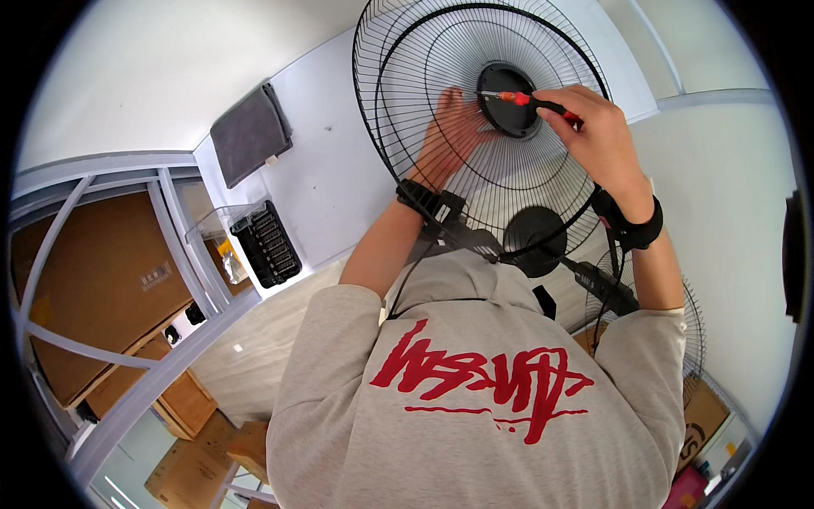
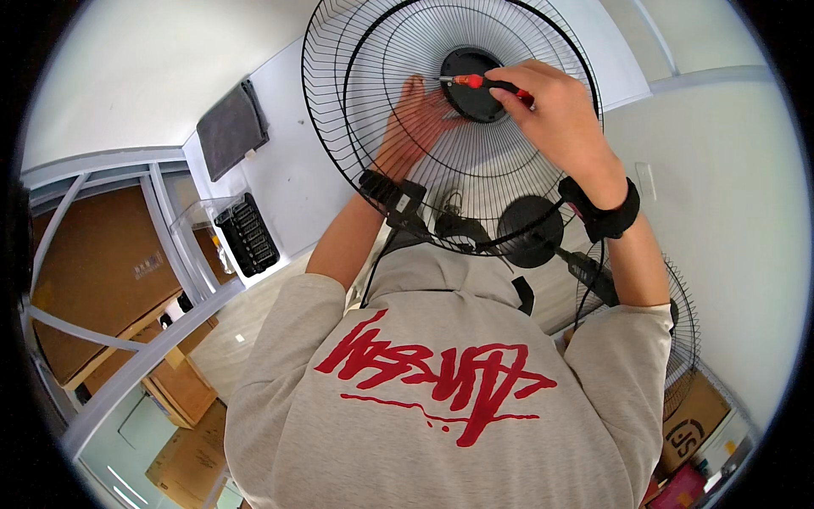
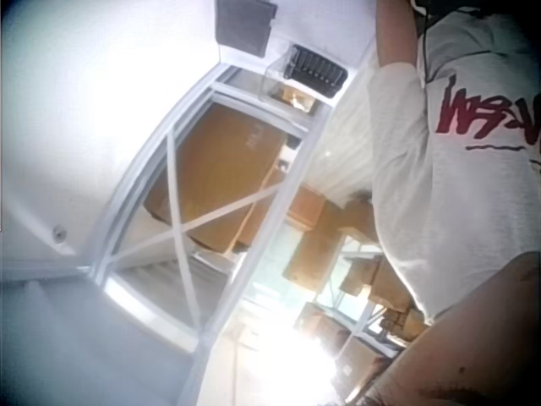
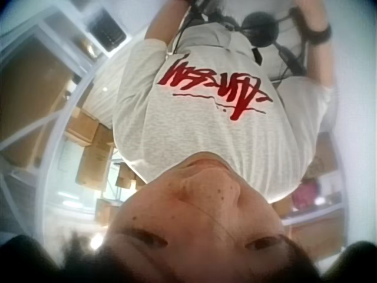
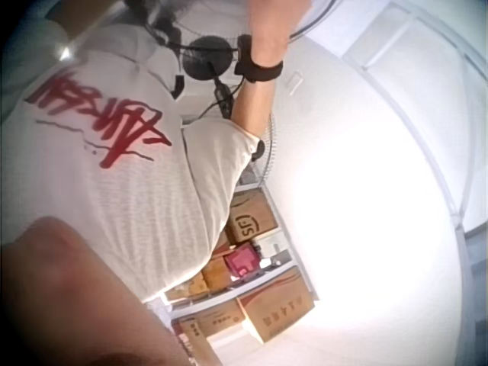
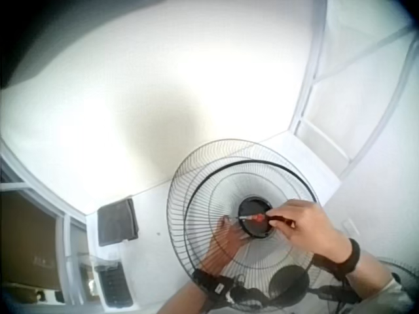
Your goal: The person assembles a standing fan by first using a screwdriver to secure the front grill to the fan housing. They then attach the fan blades to the motor hub and secure them with a nut. Finally, they attach the rear grill to complete the assembly.
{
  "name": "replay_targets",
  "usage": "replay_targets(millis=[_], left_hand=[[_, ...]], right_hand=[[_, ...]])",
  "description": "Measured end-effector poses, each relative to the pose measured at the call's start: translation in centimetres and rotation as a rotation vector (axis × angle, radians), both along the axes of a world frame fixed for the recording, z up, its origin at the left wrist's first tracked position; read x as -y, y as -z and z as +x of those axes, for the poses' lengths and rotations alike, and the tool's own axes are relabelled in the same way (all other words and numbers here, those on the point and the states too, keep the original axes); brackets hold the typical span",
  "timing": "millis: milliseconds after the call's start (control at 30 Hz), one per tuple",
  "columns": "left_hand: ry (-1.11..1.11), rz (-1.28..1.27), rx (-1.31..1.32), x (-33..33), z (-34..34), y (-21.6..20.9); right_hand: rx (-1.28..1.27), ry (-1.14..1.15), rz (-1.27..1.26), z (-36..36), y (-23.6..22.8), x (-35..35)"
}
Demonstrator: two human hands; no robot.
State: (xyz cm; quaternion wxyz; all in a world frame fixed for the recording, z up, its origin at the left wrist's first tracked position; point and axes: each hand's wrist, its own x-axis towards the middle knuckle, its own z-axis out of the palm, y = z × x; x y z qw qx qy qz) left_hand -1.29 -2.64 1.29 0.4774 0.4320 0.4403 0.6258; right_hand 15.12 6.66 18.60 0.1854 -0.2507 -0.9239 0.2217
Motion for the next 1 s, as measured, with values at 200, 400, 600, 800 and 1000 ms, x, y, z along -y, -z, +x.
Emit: replay_targets(millis=[200, 400, 600, 800, 1000], left_hand=[[0.203, 0.037, 0.737, -0.3, -0.2, 1.1], [0.255, 0.047, 0.961, -0.4, -0.3, 1.6], [0.286, 0.08, 1.014, -0.6, -0.4, 2.0], [0.31, 0.093, 1.018, -0.4, -0.4, 1.7], [0.171, 0.072, 0.633, -0.5, -0.2, 2.6]], right_hand=[[-0.038, -0.05, 0.058, -0.6, 1.4, 0.2], [-0.035, -0.045, 0.076, -0.8, 1.6, 0.2], [-0.028, -0.026, 0.064, -1.0, 1.3, 0.4], [-0.024, 0.017, 0.034, -1.0, 1.4, 0.5], [-0.056, -0.11, 0.197, -1.0, 1.7, 0.1]])
